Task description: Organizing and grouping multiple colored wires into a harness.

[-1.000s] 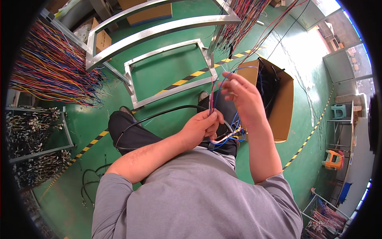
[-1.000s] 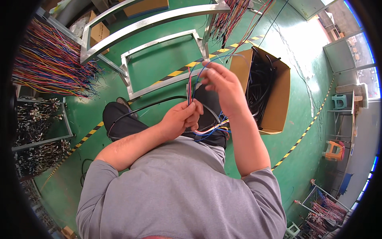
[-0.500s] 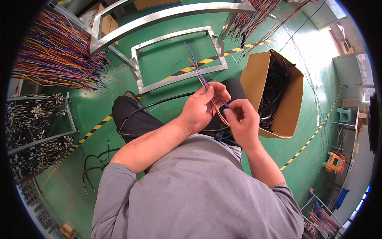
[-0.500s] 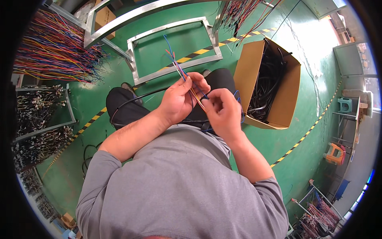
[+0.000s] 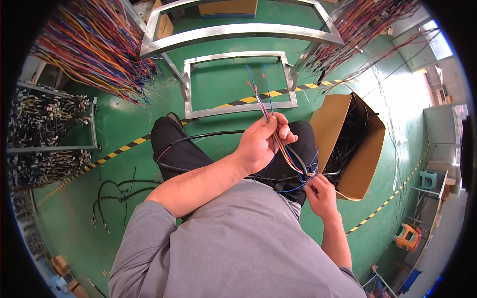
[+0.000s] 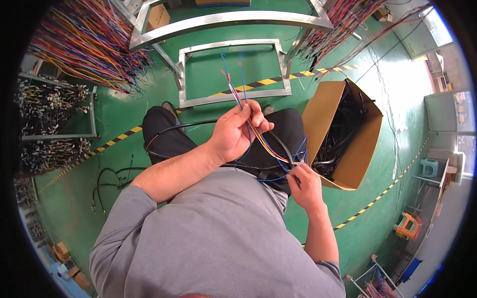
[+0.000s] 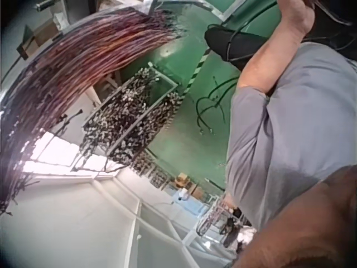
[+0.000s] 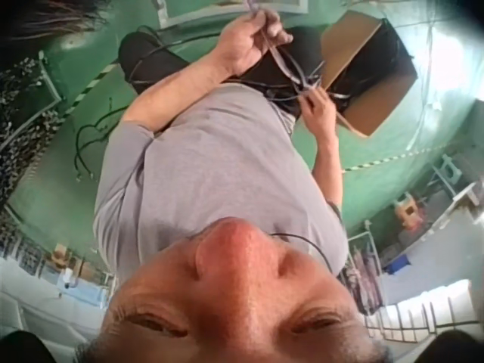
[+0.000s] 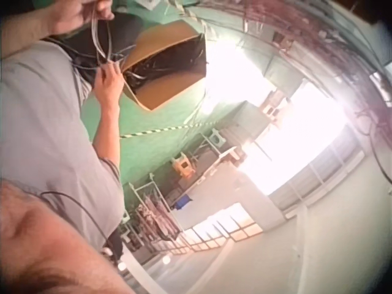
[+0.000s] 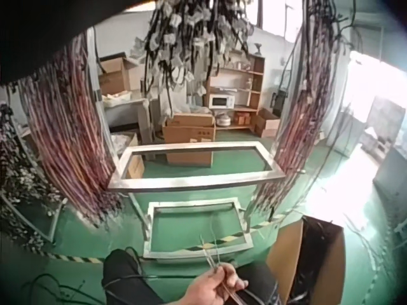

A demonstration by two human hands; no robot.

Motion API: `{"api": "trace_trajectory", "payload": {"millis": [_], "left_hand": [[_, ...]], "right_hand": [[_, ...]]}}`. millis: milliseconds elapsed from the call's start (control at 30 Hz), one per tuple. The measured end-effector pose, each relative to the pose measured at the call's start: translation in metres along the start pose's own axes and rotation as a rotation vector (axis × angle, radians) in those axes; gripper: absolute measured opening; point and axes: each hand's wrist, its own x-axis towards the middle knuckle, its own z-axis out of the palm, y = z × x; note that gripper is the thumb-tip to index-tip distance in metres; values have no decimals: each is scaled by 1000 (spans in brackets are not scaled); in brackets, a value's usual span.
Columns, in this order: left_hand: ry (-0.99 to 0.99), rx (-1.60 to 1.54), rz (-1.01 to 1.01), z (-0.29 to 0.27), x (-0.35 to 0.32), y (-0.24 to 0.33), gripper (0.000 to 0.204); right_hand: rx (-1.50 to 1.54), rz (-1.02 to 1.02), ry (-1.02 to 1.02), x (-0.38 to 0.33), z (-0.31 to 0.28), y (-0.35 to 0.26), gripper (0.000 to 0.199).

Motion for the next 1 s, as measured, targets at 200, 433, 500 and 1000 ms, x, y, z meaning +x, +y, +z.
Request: {"api": "trace_trajectory", "payload": {"millis": [200, 433, 500, 1000], "left_hand": [[-25, 41, 33, 4, 1, 7, 26], [36, 280, -28, 13, -2, 7, 24], [56, 416, -84, 20, -5, 6, 24], [42, 792, -150, 33, -16, -10, 21]], "right_hand": [[-12, 137, -389, -18, -16, 24, 12], [17, 132, -484, 2, -29, 17, 13], [118, 210, -111, 25, -23, -1, 12], [318, -88, 391, 127, -12, -103, 9]]}}
